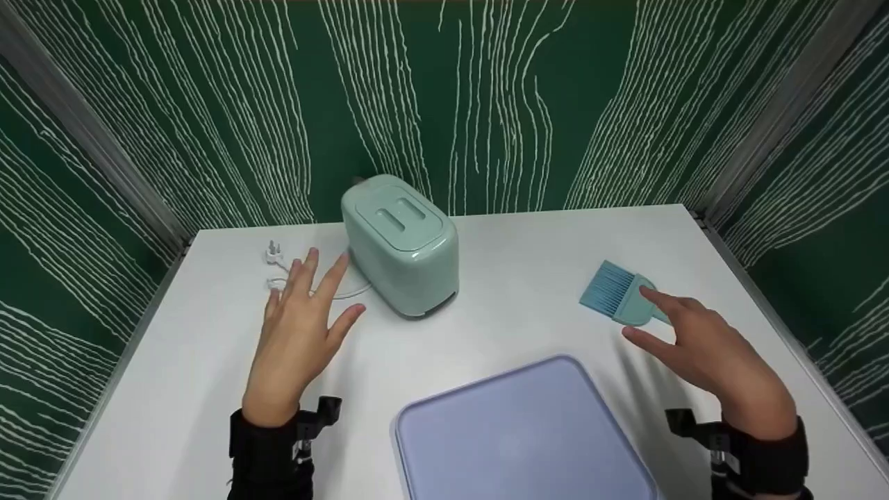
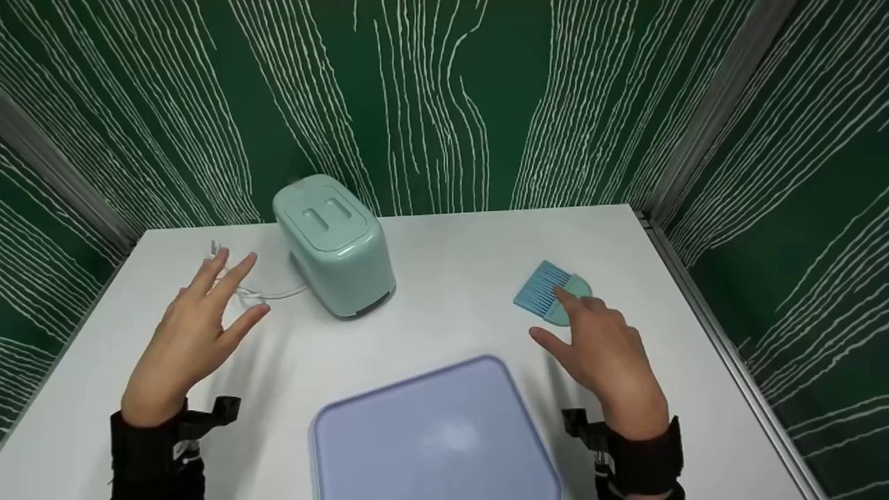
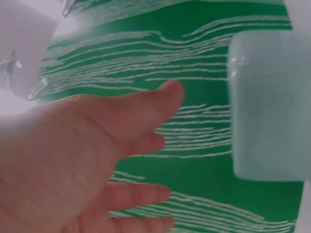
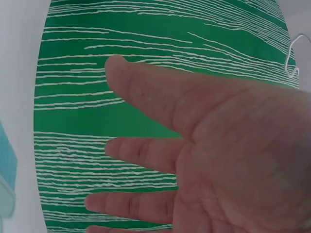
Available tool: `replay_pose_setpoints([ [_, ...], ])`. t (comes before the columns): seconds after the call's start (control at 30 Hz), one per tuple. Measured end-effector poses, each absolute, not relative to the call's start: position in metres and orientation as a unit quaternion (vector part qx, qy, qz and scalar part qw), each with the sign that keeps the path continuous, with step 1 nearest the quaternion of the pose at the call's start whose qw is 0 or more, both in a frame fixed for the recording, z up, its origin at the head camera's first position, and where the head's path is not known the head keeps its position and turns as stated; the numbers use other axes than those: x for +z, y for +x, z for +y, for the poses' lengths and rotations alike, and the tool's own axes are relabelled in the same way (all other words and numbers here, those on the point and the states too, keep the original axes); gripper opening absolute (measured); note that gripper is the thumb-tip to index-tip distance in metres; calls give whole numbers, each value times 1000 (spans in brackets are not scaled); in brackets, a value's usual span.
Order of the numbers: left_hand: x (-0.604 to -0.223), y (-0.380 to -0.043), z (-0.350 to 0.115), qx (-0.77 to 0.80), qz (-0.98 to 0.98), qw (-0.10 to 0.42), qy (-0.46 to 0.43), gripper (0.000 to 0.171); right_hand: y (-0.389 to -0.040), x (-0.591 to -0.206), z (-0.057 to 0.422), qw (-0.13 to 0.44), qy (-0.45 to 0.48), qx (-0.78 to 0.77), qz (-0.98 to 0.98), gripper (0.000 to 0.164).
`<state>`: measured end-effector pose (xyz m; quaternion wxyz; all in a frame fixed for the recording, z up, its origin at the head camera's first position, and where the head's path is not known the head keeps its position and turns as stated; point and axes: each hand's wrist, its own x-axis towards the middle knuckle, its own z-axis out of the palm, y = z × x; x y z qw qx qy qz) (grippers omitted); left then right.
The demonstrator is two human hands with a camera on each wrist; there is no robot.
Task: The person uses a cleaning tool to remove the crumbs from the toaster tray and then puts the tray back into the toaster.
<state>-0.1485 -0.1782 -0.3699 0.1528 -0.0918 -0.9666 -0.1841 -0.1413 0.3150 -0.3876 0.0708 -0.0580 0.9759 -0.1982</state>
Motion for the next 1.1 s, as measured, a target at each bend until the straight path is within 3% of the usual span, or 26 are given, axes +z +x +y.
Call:
replay_pose_setpoints([
  [0.27,-396,-176,-148,-175,-934,249,-184,54,-154,-405,274,95,-151,-272,945,66],
  [0.5,-414,-203,-129,-186,-927,262,-196,51,-192,-443,223,139,-215,-343,904,48],
  [0.67,-425,-222,-118,-197,-926,261,-188,52,-220,-465,185,172,-160,-417,878,38],
  [0.93,-436,-236,-105,-223,-920,277,-164,55,-241,-481,136,287,-58,-548,783,45],
  [1.1,-438,-239,-101,-239,-914,289,-155,52,-253,-492,111,332,-15,-620,710,34],
])
